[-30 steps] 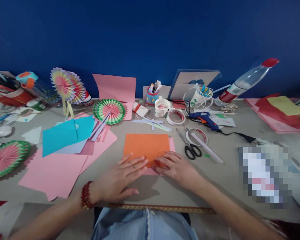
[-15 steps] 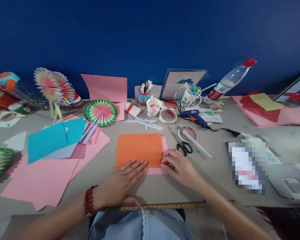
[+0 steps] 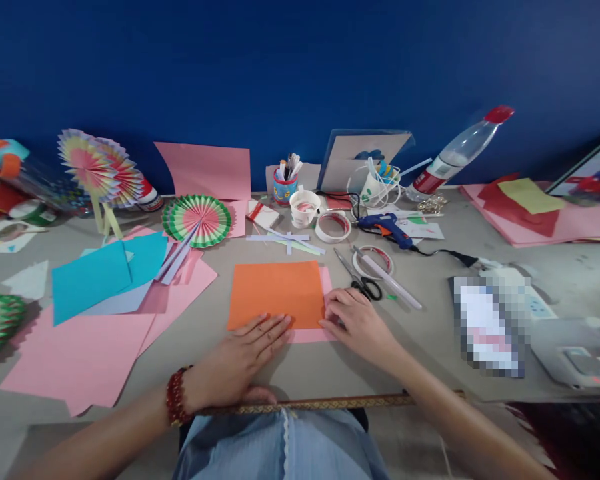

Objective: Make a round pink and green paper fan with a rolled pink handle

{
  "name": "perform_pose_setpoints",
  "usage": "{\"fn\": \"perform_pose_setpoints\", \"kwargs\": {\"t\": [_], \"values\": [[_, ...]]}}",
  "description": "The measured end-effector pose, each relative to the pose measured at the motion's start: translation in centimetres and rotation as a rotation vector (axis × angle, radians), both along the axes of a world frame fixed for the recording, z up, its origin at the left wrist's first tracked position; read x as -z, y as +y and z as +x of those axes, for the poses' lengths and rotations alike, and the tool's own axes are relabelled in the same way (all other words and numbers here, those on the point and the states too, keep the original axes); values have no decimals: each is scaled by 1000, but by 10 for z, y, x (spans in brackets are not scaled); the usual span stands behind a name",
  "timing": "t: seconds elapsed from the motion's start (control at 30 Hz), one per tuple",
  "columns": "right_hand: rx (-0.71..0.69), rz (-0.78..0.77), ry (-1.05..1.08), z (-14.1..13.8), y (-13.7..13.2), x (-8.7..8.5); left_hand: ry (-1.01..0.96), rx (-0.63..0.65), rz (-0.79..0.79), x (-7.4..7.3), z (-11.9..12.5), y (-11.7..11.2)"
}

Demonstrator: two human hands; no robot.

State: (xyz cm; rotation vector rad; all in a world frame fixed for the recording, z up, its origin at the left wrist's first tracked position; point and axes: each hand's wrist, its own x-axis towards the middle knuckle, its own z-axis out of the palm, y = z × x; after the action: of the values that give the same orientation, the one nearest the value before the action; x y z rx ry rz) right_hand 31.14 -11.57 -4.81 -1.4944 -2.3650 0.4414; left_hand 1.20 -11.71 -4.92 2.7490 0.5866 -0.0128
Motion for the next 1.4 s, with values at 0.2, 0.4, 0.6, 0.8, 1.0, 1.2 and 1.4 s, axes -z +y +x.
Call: {"fn": "perform_pose_setpoints", "kwargs": {"t": [0.2, 0.4, 0.6, 0.8, 1.0, 1.2, 1.4], "values": [[20, 36, 53, 2, -4, 2, -9, 8, -1, -1, 1, 1], [-102, 142, 23, -8, -18, 6, -24, 23, -23, -4, 1, 1], [-147, 190, -82, -14, -37, 9, 8, 10, -33, -4, 3, 1], [-58, 206, -65, 9, -50, 6, 8, 2, 0, -4, -5, -4], [-59, 188, -73, 11, -55, 7, 4, -256, 129, 10, -53, -29], [-69, 261, -99, 9, -42, -8, -19, -408, 142, 17, -78, -49], [-235, 324, -142, -33, -12, -16, -441, -897, -107, 2, -80, -51]]}}
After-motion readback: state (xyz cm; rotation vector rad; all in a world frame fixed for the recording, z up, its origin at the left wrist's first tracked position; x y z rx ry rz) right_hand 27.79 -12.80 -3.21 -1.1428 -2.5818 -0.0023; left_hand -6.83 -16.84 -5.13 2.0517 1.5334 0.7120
